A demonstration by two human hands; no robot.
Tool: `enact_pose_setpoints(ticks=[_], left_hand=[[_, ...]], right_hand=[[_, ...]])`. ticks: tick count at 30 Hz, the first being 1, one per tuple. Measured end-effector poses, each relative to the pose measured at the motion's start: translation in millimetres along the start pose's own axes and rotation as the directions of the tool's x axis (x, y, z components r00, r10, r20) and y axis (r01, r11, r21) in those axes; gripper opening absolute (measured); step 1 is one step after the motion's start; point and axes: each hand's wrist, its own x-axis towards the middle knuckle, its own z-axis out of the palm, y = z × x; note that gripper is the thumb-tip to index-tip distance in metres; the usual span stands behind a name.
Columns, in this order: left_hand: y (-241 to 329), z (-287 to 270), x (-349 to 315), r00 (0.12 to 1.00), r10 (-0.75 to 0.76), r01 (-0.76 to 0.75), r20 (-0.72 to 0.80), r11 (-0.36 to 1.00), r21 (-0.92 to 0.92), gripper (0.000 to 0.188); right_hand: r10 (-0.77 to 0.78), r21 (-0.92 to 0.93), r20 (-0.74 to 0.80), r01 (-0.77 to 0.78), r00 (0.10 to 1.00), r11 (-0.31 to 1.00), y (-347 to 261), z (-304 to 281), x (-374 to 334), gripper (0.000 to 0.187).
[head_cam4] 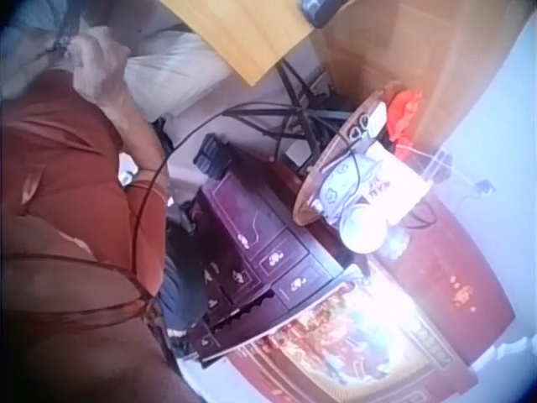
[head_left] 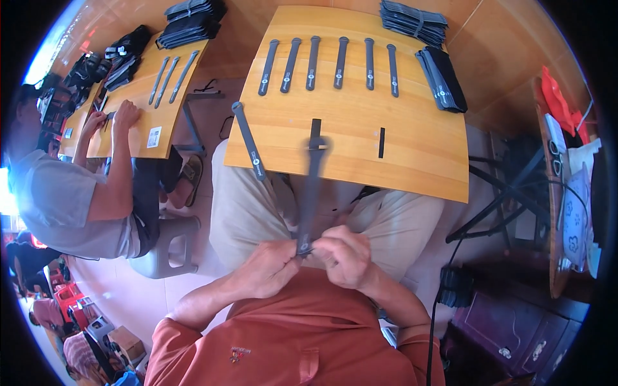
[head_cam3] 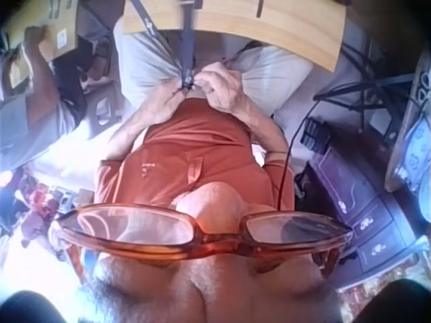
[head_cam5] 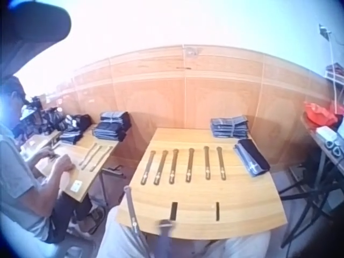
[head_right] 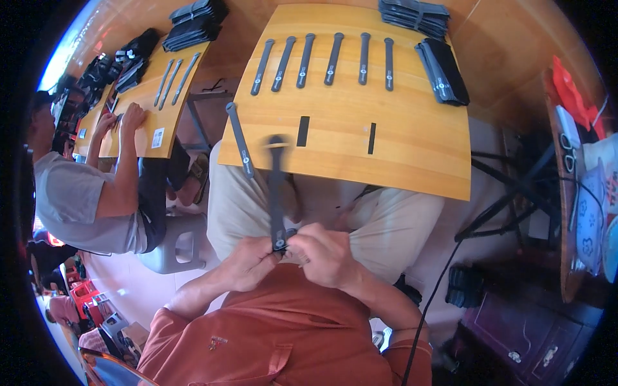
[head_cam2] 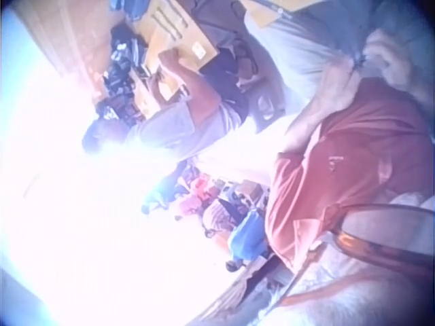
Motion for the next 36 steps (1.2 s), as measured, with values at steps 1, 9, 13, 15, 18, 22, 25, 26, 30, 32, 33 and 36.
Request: enact_pose_setpoints(ticks=[1, 9, 13, 15, 18, 22, 25, 26, 30, 32, 33, 36], left_hand=[[-1.1, 0.6, -1.4, 0.999, -0.011, 0.011, 0.039, 1.000, 0.006, 0.014], [-9.3, 6.8, 0.0, 0.994, -0.019, 0.025, 0.108, 0.998, -0.058, 0.015], [-3.4, 11.4, 2.7, 0.999, 0.015, -0.011, 0.029, 0.991, -0.132, 0.024], [-9.9, 17.0, 3.5, 0.998, 0.055, -0.055, -0.006, 0.991, -0.118, 0.028], [-10.4, 20.0, 5.2, 0.996, 0.089, -0.090, -0.025, 0.992, -0.083, 0.031], [-8.0, 17.6, -2.0, 0.994, 0.090, -0.090, 0.054, 0.996, -0.006, 0.033], [-18.9, 11.5, -8.7, 0.990, 0.107, -0.109, 0.088, 0.994, 0.020, 0.035], [-19.7, 9.4, -11.2, 0.990, 0.110, -0.112, 0.092, 0.993, 0.020, 0.035], [-29.4, 8.0, -22.2, 0.993, 0.005, 0.011, 0.121, 0.991, -0.133, 0.034], [-31.6, 11.9, -22.2, 0.987, -0.073, 0.103, 0.146, 0.972, -0.211, 0.034], [-30.8, 15.6, -21.5, 0.988, -0.121, 0.148, 0.100, 0.930, -0.336, 0.032], [-27.4, 20.9, -13.1, 0.987, -0.157, 0.157, 0.043, 0.853, -0.498, 0.032]], right_hand=[[-0.002, 0.005, 0.002, 0.002, 1.000, 1.000, 1.6, -7.9, 3.6, 0.021], [0.156, 0.279, -0.001, -0.150, 0.988, 0.949, 5.3, -9.8, 2.4, 0.019], [0.192, 0.382, 0.045, -0.194, 0.980, 0.903, -4.1, -0.6, -0.2, 0.027], [0.161, 0.318, 0.042, -0.166, 0.986, 0.934, -8.9, 0.9, 2.4, 0.032], [0.095, 0.244, 0.037, -0.101, 0.995, 0.964, -6.6, -2.6, -0.1, 0.023], [0.392, 0.002, -0.182, -0.398, 0.902, 0.917, 2.8, -51.4, 20.5, 0.008], [0.583, 0.437, -0.706, -0.400, 0.402, 0.805, 56.4, -143.0, 60.8, 0.024], [0.545, 0.417, -0.753, -0.373, 0.369, 0.829, 62.8, -169.8, 74.4, 0.024], [0.321, 0.220, -0.881, -0.299, 0.348, 0.929, 90.6, -243.9, 80.1, 0.022], [0.166, -0.044, -0.859, -0.394, 0.484, 0.918, 107.0, -243.7, 72.9, 0.015], [0.050, -0.239, -0.820, -0.421, 0.570, 0.875, 115.3, -231.4, 72.4, 0.015], [0.061, -0.578, -0.473, -0.362, 0.879, 0.731, 115.0, -196.0, 52.4, 0.018]])
